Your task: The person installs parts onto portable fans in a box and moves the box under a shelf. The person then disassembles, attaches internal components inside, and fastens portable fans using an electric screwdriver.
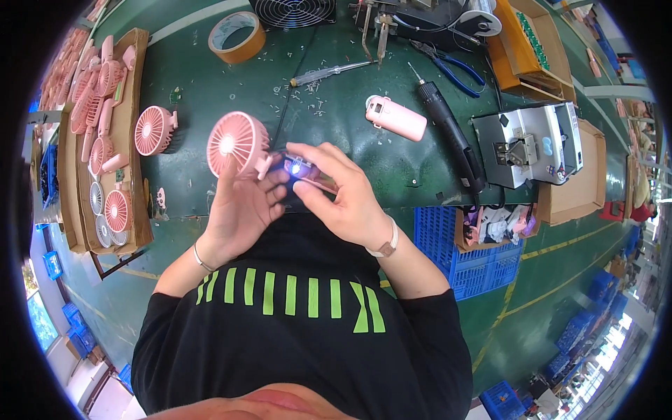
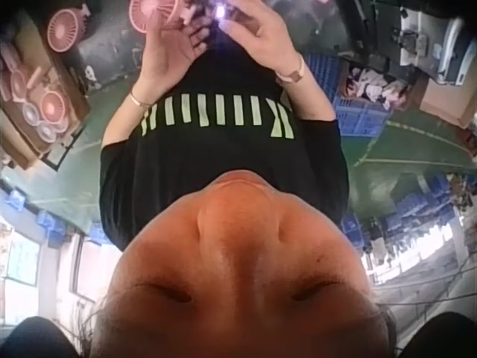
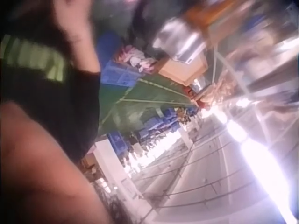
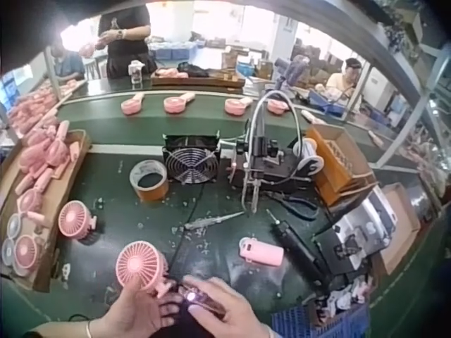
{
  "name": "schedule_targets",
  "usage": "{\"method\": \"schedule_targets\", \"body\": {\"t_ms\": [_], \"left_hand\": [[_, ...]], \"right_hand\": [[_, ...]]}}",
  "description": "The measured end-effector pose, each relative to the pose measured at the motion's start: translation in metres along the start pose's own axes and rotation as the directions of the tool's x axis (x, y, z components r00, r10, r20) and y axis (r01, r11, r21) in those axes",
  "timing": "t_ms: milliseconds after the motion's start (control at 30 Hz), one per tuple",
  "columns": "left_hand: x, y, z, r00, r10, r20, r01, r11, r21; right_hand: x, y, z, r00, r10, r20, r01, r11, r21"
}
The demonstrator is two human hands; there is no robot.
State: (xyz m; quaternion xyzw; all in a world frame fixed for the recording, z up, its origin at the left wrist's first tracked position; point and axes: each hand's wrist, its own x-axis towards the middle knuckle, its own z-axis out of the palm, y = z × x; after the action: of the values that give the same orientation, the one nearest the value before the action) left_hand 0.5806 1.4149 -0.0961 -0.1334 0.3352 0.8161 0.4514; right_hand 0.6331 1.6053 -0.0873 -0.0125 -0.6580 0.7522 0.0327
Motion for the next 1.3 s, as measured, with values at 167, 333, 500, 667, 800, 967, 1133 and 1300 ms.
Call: {"method": "schedule_targets", "body": {"t_ms": [167,333,500,667,800,967,1133,1300], "left_hand": [[-0.007,-0.002,-0.001,0.905,-0.348,0.246,0.304,0.931,0.201],[-0.013,0.012,0.022,0.745,0.448,0.495,-0.618,0.182,0.765],[0.012,0.030,0.046,0.579,0.404,0.708,-0.527,-0.478,0.703],[0.014,0.020,0.053,0.742,0.366,0.562,-0.599,-0.015,0.801],[0.024,0.005,0.059,0.906,0.265,0.331,-0.424,0.568,0.706],[0.054,0.000,0.060,0.972,0.169,0.167,-0.227,0.861,0.456],[0.081,-0.006,0.063,0.989,0.042,0.139,-0.103,0.877,0.469],[0.102,-0.014,0.082,0.971,0.033,0.235,-0.167,0.800,0.576]], "right_hand": [[-0.001,-0.004,-0.013,0.974,-0.219,0.061,0.223,0.869,-0.441],[-0.007,-0.004,-0.007,0.978,-0.167,-0.122,0.142,0.971,-0.192],[-0.013,-0.011,-0.016,0.966,-0.242,-0.086,0.209,0.935,-0.286],[-0.012,-0.012,-0.024,0.912,-0.396,-0.102,0.353,0.888,-0.295],[-0.010,-0.006,-0.031,0.872,-0.447,-0.202,0.391,0.882,-0.264],[-0.003,-0.023,-0.056,0.963,-0.250,-0.101,0.186,0.887,-0.423],[0.040,-0.021,-0.125,0.910,-0.237,-0.341,0.057,0.885,-0.463],[0.114,-0.006,-0.188,0.846,-0.284,-0.452,-0.103,0.745,-0.659]]}}
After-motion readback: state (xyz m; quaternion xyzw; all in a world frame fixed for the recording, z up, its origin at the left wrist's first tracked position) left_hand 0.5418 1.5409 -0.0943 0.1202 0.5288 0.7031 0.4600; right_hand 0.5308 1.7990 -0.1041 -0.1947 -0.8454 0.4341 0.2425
